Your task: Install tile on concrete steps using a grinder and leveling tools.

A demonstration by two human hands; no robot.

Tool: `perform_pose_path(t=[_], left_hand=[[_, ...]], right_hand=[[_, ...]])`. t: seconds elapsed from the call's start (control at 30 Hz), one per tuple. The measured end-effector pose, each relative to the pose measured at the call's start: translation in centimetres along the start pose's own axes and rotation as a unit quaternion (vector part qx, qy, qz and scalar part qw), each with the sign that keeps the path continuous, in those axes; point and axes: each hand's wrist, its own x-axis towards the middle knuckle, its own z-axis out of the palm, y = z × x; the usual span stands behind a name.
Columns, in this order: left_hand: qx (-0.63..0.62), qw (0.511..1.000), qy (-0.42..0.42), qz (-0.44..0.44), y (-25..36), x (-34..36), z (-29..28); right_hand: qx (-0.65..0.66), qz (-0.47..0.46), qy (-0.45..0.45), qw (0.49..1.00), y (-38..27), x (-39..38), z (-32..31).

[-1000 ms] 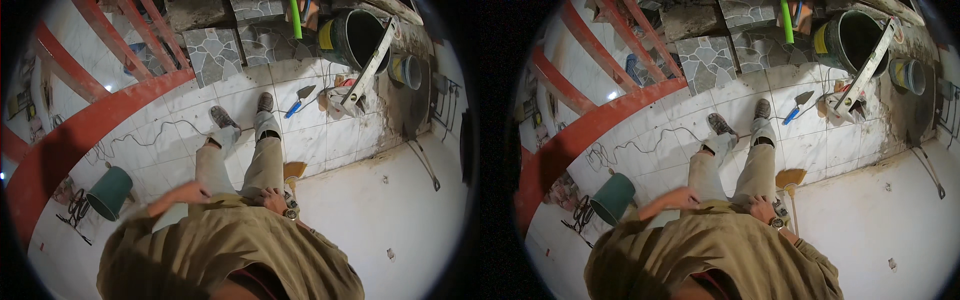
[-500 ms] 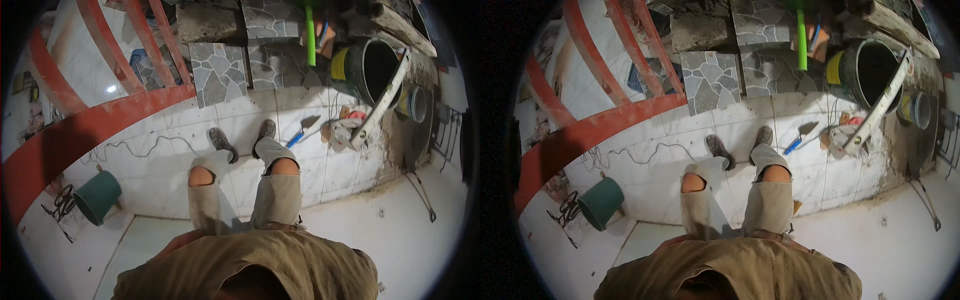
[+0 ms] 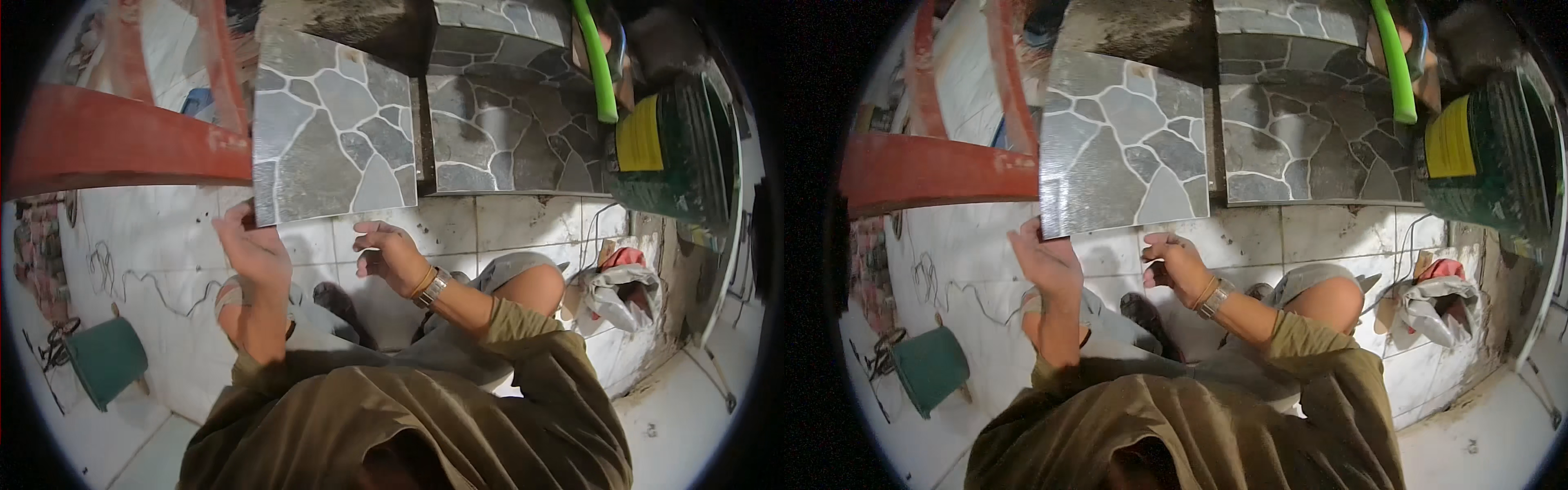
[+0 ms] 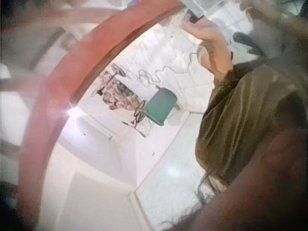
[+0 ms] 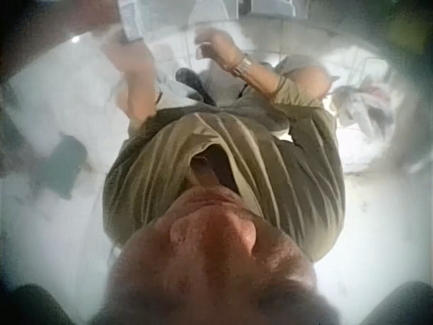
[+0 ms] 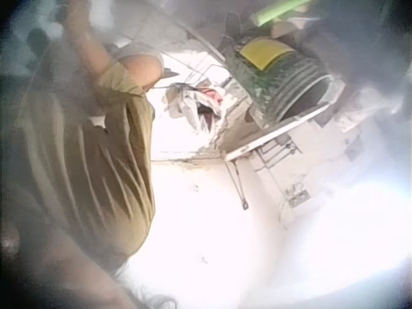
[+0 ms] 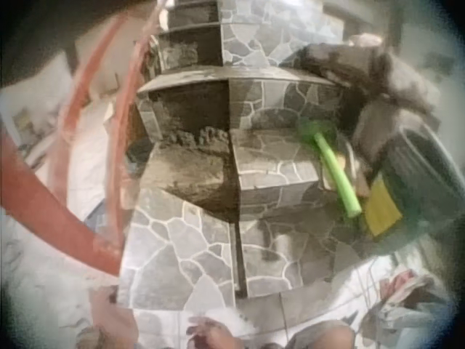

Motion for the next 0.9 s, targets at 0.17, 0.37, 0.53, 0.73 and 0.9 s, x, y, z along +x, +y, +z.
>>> perform_pose_path(t=[0.17,0.37,0.53,0.73,0.9], left_hand=[[-0.076,0.997,-0.028,-0.004,-1.2,-2.7,4.9],[0.158,0.98,-0.119,0.004,-2.8,-1.0,5.1],[0.338,0.92,-0.114,0.163,-4.5,0.2,5.3],[0.154,0.981,-0.109,0.052,-3.2,-0.8,6.7],[0.123,0.987,-0.097,0.033,-3.0,-0.9,7.0]], right_hand=[[-0.014,-0.058,0.034,0.998,0.9,1.6,0.4],[-0.007,-0.062,0.069,0.996,2.8,4.4,1.2],[0.044,-0.112,0.124,0.985,2.1,3.3,0.8],[0.111,-0.228,0.121,0.96,0.5,2.8,-0.4],[0.093,-0.239,0.12,0.959,0.8,3.0,-0.6]])
